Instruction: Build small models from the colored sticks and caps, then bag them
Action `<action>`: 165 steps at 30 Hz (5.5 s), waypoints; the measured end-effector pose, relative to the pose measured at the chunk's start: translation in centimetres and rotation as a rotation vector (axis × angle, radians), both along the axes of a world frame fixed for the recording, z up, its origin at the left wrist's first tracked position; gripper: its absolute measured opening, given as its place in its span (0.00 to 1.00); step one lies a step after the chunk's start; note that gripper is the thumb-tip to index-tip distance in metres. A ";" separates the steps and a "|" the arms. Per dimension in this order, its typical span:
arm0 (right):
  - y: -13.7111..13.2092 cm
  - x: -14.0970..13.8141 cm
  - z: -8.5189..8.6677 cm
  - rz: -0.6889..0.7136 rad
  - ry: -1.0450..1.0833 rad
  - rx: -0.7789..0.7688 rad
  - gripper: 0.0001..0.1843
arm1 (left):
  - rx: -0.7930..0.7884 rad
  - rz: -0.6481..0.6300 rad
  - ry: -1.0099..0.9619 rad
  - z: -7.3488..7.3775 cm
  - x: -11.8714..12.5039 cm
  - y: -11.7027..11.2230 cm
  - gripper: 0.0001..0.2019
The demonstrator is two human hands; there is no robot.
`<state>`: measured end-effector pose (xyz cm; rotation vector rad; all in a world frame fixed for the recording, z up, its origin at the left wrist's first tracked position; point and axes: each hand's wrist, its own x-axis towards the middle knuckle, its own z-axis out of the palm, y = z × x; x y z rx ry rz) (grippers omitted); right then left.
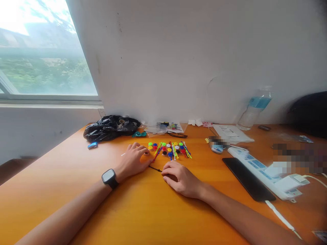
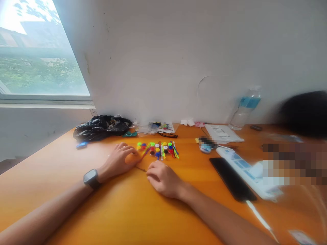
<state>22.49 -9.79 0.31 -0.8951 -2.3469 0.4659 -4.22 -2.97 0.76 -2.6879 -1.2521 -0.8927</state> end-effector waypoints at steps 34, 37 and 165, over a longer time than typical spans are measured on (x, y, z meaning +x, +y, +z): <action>1.0 1.0 -0.3 -0.335 0.214 -0.040 0.09 | -0.505 -0.407 -0.341 0.9 2.5 -4.0 0.16; 0.8 0.8 -0.1 -0.308 0.260 -0.077 0.07 | -0.471 -0.389 -0.379 0.4 2.7 -3.8 0.08; 1.3 0.8 -0.7 -0.098 0.174 -0.183 0.08 | -0.173 -0.447 0.067 0.3 3.1 -3.3 0.07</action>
